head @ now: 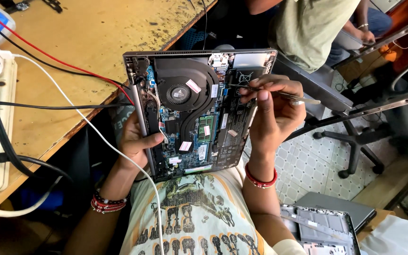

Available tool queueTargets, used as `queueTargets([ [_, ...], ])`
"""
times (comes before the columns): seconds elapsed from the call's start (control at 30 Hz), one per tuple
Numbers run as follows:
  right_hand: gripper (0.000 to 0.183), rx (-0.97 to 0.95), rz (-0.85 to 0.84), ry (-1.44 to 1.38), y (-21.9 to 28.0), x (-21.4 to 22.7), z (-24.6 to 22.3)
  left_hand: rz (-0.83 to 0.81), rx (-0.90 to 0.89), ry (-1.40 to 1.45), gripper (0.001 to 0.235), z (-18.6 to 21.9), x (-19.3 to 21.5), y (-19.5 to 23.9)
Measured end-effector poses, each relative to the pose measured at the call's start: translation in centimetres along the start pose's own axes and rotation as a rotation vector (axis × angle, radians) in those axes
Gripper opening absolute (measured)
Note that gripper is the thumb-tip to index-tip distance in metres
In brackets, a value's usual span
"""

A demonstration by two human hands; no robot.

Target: The person works on a disassembled laptop motherboard, initially using a multimeter to test components. They then lift the laptop chassis and use a screwdriver to manipulate internal parts, including the fan and battery area.

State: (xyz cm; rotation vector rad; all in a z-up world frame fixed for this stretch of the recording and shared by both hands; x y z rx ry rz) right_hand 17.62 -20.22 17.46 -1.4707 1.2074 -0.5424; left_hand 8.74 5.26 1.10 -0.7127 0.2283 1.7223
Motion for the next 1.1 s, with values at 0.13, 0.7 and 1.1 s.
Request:
queueTargets([
  [0.13, 0.018, -0.062, -0.024, -0.037, 0.3, -0.3, 0.8, 0.012, -0.003, -0.035, 0.037, 0.1, -0.1, 0.1],
  [0.7, 0.009, -0.15, -0.308, -0.142, 1.6, -6.4, -0.4, 0.017, 0.01, -0.101, 0.033, 1.2, -2.1, 0.2],
  [1.1, 0.009, -0.154, -0.495, -0.093, 2.5, -8.6, -0.5, -0.023, -0.015, -0.143, 0.03, 2.5, -3.5, 0.3],
])
Point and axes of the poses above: each hand's wrist, its own y-axis away from the middle knuckle, its own x-axis out of the back of the hand, z = x × y, the point moved 10 cm from there along -y, towards the middle knuckle, and after that the axes turned 12 degrees about x, right-handed, at the moved point
